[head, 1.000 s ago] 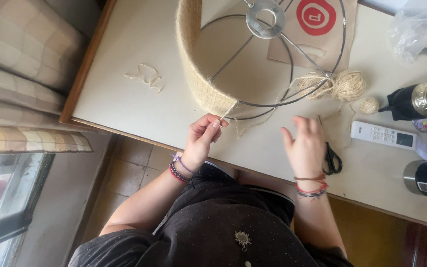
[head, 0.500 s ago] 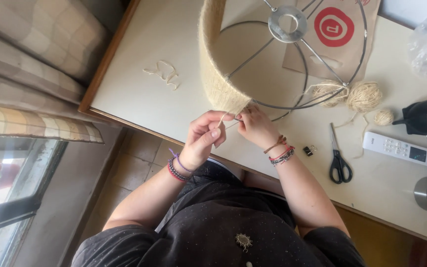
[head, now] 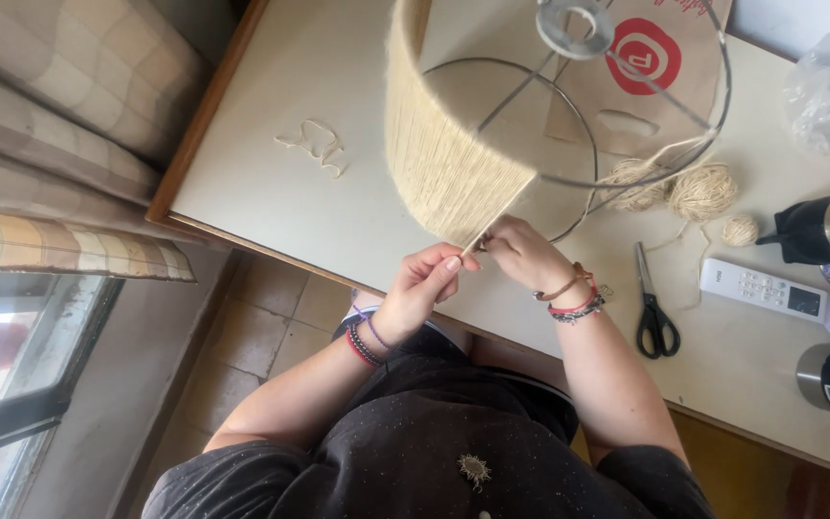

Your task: The person wraps natural twine around a metal lampshade frame, securing it with a binder clip. They cut excess twine with scissors and continue wrapping the frame.

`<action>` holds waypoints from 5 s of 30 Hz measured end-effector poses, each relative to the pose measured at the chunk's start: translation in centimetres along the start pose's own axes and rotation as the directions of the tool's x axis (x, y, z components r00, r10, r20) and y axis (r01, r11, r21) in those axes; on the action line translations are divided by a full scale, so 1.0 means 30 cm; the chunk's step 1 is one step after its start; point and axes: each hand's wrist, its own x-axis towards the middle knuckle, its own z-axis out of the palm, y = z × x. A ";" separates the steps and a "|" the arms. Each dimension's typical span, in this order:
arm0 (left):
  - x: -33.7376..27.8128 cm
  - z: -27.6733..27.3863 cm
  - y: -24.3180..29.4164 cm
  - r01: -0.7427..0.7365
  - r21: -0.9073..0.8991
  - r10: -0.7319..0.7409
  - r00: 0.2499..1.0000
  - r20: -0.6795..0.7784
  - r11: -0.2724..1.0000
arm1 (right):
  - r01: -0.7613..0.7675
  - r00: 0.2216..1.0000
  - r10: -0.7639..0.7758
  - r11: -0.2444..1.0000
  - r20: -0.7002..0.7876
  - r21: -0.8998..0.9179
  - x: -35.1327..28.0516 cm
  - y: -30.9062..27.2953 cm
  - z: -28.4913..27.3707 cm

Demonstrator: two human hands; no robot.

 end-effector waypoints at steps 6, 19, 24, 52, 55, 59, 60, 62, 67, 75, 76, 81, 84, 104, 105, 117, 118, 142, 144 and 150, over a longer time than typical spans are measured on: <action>0.019 0.037 -0.030 0.181 0.059 -0.178 0.983 -0.048 0.982 | 0.070 0.995 -0.071 0.997 0.066 0.010 -0.029 -0.105 -0.077; 0.120 -0.056 -0.140 0.003 0.347 0.041 0.992 -0.120 0.938 | 0.137 0.987 -0.156 0.938 -0.033 -0.320 -0.111 -0.122 -0.096; 0.208 -0.233 -0.404 -0.284 0.385 0.317 0.948 -0.024 0.878 | 0.185 0.966 -0.224 0.948 -0.127 -0.260 -0.118 -0.108 -0.081; 0.405 0.233 0.498 -0.660 0.738 0.400 0.643 0.653 -0.143 | 0.265 0.863 -0.209 0.962 -0.459 0.059 -0.079 -0.047 -0.250; 0.398 0.228 0.530 -0.627 0.775 0.361 0.706 0.609 -0.080 | 0.439 0.808 -0.397 0.899 -0.436 -0.006 -0.034 -0.150 -0.279; 0.385 0.225 0.561 -0.628 0.777 0.311 0.747 0.587 0.041 | 0.566 0.751 -0.414 0.805 -0.514 0.179 -0.026 -0.210 -0.273; 0.383 0.229 0.567 -0.634 0.771 0.304 0.747 0.591 0.060 | 0.596 0.737 -0.431 0.779 -0.520 0.198 -0.027 -0.218 -0.278; 0.377 0.223 0.563 -0.612 0.784 0.277 0.774 0.570 0.097 | 0.621 0.732 -0.447 0.748 -0.514 0.235 -0.026 -0.223 -0.289; 0.365 0.217 0.534 -0.529 0.839 0.252 0.835 0.489 0.126 | 0.752 0.659 -0.570 0.507 -0.492 0.420 0.017 -0.155 -0.257; 0.363 0.227 0.541 -0.447 0.877 0.226 0.886 0.405 0.179 | 0.752 0.629 -0.596 0.302 -0.500 0.586 0.053 -0.207 -0.199; 0.362 0.229 0.548 -0.445 0.877 0.223 0.887 0.404 0.181 | 0.750 0.631 -0.593 0.303 -0.500 0.588 0.053 -0.191 -0.197; 0.356 0.237 0.556 -0.414 0.862 0.267 0.901 0.342 0.293 | 0.652 0.758 -0.335 0.435 -0.560 0.621 0.009 -0.204 -0.199; 0.357 0.235 0.541 -0.427 0.842 0.294 0.894 0.338 0.331 | 0.632 0.770 -0.273 0.448 -0.577 0.632 -0.025 -0.223 -0.191; 0.361 0.203 0.524 -0.604 0.708 0.398 0.789 0.468 0.366 | 0.206 0.570 -0.626 0.736 -0.533 -0.645 -0.218 -0.350 -0.267; 0.361 0.200 0.517 -0.621 0.692 0.419 0.775 0.473 0.368 | 0.203 0.579 -0.615 0.745 -0.535 -0.636 -0.221 -0.347 -0.265; 0.026 0.135 0.265 -0.684 0.361 0.525 0.723 0.449 0.634 | 0.187 0.475 -0.628 0.756 -0.616 -0.627 -0.171 -0.334 -0.268; 0.007 0.122 0.227 -0.684 0.361 0.524 0.723 0.450 0.634 | 0.187 0.474 -0.628 0.756 -0.617 -0.627 -0.166 -0.331 -0.275; 0.098 0.050 -0.118 0.173 0.337 -0.147 0.984 -0.101 0.926 | 0.234 0.457 -0.594 0.798 -0.662 -0.555 -0.165 -0.301 -0.300; 0.103 0.107 -0.059 0.168 0.321 -0.117 0.978 -0.173 0.932 | 0.263 0.420 -0.619 0.783 -0.664 -0.563 -0.198 -0.208 -0.227; 0.142 0.157 0.044 0.105 0.232 -0.054 0.975 -0.216 0.967 | 0.440 0.814 -0.269 0.864 -0.515 0.246 -0.428 0.129 0.084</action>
